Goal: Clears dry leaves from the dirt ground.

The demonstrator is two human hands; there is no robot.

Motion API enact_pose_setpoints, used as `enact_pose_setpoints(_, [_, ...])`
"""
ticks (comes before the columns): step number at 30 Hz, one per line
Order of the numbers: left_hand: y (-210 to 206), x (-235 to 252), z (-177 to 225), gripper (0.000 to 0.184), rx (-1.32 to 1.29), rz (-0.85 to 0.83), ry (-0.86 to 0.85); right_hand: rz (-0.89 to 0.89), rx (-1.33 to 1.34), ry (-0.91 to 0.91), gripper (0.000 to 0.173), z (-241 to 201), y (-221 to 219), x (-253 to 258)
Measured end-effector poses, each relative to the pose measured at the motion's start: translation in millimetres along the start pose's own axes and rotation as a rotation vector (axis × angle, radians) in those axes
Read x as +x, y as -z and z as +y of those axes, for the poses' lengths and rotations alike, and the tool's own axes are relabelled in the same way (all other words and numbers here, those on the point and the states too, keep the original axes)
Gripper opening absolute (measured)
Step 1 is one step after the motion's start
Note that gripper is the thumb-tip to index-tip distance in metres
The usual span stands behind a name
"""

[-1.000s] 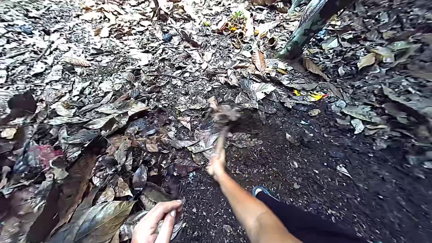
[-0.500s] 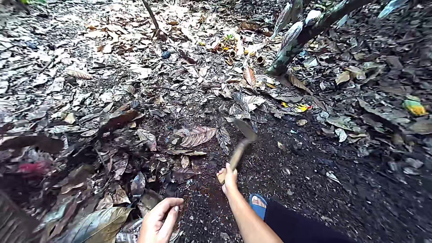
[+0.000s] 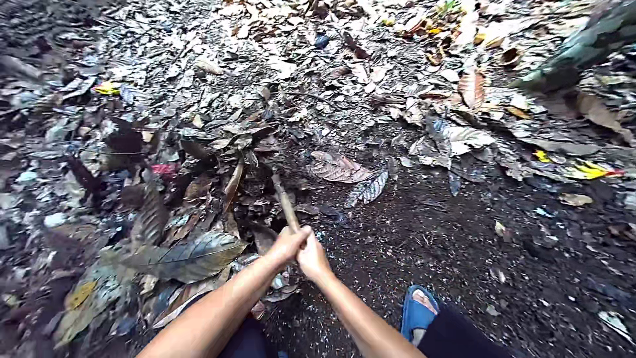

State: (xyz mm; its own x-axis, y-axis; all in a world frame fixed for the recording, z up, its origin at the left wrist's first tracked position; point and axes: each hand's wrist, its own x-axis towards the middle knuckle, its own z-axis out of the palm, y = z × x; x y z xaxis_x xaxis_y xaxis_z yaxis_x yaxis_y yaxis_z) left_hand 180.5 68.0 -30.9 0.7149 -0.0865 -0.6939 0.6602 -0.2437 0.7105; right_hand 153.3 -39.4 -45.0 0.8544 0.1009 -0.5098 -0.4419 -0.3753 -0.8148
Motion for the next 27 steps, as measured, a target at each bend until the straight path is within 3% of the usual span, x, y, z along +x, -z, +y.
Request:
enact_pose_setpoints(2, [-16.9,14.7,15.2,0.048,0.032,0.000,-0.048,0.140,0.107,0.134,0.061,18.4,1.4,-6.7])
enact_pose_setpoints(4, [-22.1,32.5,32.8,0.057,0.246,-0.021,-0.086,0.130,0.152,0.216,0.080,42.4,6.9,-6.9])
enact_pose_setpoints(5, [-20.5,44.2,39.2,0.055,0.402,-0.029,-0.122,0.105,0.115,0.217,0.081,50.0,13.0,-8.7])
enact_pose_setpoints(8, [6.2,80.7,44.2,0.057,0.930,0.015,-0.200,0.042,-0.019,0.188,0.058,60.1,35.5,-12.3])
enact_pose_setpoints(10, [39.7,91.2,23.1,0.060,1.103,0.067,-0.162,0.059,-0.063,0.178,0.049,69.3,42.6,-15.7])
enact_pose_setpoints(13, [112.4,80.6,-44.2,0.064,1.043,0.220,0.106,-0.039,-0.173,0.120,0.049,72.7,44.5,-21.7])
enact_pose_setpoints(16, [191.2,37.9,-94.5,0.069,0.986,0.359,0.281,-0.174,-0.196,0.126,0.049,76.4,38.6,-19.0])
enact_pose_setpoints(22, [323.3,-56.9,-109.9,0.073,0.920,0.635,0.525,-0.307,-0.157,0.148,0.050,54.8,29.0,-32.4])
enact_pose_setpoints(27, [430.6,-140.1,-115.3,0.072,0.649,1.075,0.676,-0.361,-0.083,0.092,0.049,59.9,32.6,-52.6])
